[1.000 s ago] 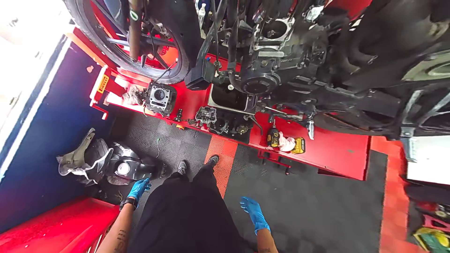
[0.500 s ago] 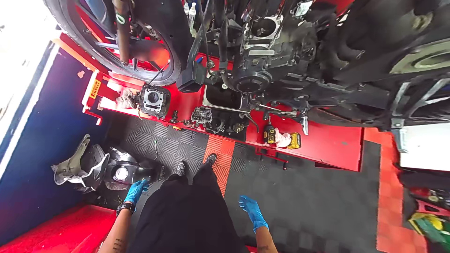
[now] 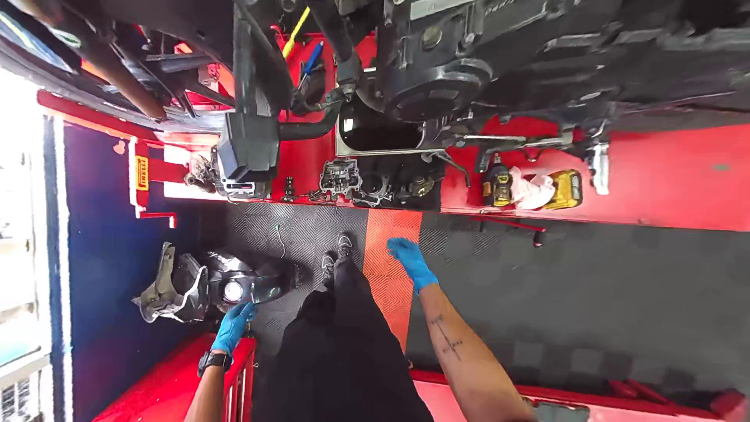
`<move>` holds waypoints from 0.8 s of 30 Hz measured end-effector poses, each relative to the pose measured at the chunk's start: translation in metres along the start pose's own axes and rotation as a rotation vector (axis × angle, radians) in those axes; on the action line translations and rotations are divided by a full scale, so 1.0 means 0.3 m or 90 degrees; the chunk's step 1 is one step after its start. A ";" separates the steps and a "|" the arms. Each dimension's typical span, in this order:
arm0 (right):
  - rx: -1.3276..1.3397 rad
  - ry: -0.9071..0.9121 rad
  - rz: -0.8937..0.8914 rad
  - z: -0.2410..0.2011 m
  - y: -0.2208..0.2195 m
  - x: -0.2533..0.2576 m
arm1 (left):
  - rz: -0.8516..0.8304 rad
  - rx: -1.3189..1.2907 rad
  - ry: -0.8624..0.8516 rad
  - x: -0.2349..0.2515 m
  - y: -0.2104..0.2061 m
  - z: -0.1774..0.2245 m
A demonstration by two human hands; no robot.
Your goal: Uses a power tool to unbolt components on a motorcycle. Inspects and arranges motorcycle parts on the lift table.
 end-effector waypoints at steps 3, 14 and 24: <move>-0.001 0.064 0.040 -0.195 -0.117 0.208 | 0.046 -0.019 0.033 -0.081 0.048 -0.084; -0.250 0.087 0.042 -0.524 -0.257 0.440 | 0.093 -0.121 0.247 -0.321 -0.023 -0.380; -0.235 0.081 0.000 -0.522 -0.305 0.563 | 0.075 -0.157 0.208 -0.348 -0.116 -0.366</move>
Point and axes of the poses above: each hand's wrist, its own x-axis towards the middle knuckle, its own y-axis out of the back of the hand, z = x × y, the point moved 1 cm from there along x, towards the middle knuckle, and after that the axes turned 3 degrees about y, right-handed, at the moved point
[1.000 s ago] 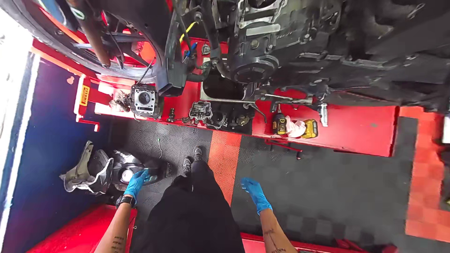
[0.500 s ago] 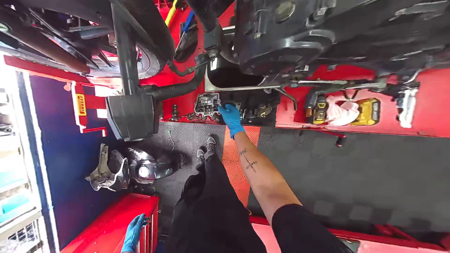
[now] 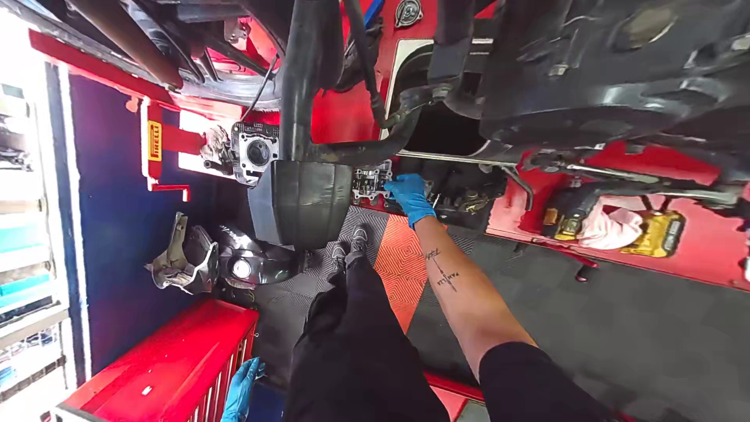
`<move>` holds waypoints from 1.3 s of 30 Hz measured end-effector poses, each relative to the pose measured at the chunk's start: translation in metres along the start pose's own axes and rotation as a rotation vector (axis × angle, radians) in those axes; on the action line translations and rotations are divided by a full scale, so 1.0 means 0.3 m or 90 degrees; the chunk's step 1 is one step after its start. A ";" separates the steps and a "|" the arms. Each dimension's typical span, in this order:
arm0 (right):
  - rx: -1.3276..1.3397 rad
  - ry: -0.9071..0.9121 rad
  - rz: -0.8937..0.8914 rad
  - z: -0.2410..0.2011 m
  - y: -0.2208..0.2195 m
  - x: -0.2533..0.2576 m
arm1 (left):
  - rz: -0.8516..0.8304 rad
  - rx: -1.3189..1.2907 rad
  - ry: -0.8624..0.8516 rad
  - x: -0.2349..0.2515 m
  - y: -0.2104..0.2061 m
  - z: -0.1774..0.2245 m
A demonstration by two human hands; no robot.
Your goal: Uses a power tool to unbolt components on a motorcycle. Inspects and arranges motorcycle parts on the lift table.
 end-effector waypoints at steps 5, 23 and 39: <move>0.137 0.052 -0.054 -0.084 -0.096 0.000 | 0.012 -0.011 0.019 -0.041 -0.002 -0.043; 0.069 0.096 -0.058 -0.478 -0.207 -0.056 | 0.017 -0.047 0.127 -0.172 -0.057 -0.254; 0.091 -0.006 0.100 0.358 -0.071 -0.387 | -0.030 0.074 -0.041 -0.031 -0.089 0.128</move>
Point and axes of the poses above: each hand's wrist, its own x-axis towards the middle knuckle, its own y-axis out of the back of the hand, z = x × y, the point moved 1 cm from there along x, towards the middle knuckle, and after that the axes turned 3 degrees about y, right-handed, at the moved point
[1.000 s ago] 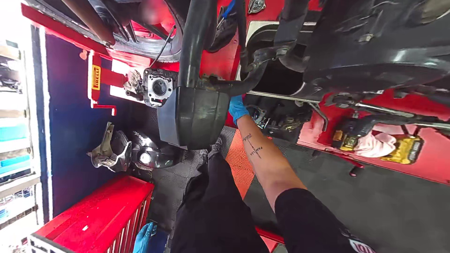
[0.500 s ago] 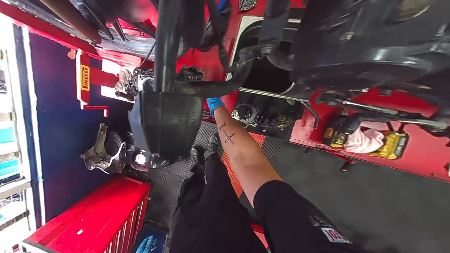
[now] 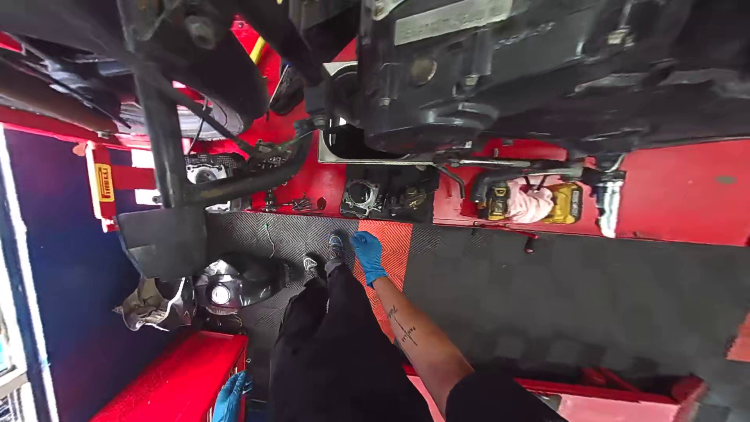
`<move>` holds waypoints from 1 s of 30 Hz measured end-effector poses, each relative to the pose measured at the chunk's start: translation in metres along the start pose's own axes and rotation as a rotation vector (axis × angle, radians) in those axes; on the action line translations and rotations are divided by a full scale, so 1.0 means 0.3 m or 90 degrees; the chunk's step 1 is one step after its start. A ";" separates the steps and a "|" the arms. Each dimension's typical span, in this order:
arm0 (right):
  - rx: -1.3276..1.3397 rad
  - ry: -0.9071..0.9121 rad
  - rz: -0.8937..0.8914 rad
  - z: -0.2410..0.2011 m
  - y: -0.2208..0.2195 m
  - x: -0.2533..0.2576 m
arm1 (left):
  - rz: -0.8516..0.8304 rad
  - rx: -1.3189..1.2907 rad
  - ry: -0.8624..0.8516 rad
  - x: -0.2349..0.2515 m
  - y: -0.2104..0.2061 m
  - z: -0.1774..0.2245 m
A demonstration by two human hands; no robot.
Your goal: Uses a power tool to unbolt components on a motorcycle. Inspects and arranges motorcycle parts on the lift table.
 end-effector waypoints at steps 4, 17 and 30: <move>-0.056 -0.038 0.121 -0.038 0.114 0.082 | -0.006 0.050 -0.028 0.001 -0.001 0.104; -0.070 -0.237 0.079 -0.156 0.137 0.273 | 0.014 0.091 -0.059 -0.010 0.041 0.220; 0.413 0.035 -0.056 -0.289 0.034 0.160 | 0.105 0.067 -0.449 -0.239 0.126 0.602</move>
Point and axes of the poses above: each hand's wrist, its own x-axis towards the middle knuckle, its own y-axis out of the back of the hand, z = x × y, the point moved 1 cm from there along x, towards the middle knuckle, and after that the axes turned 3 degrees about y, right-handed, at the moved point
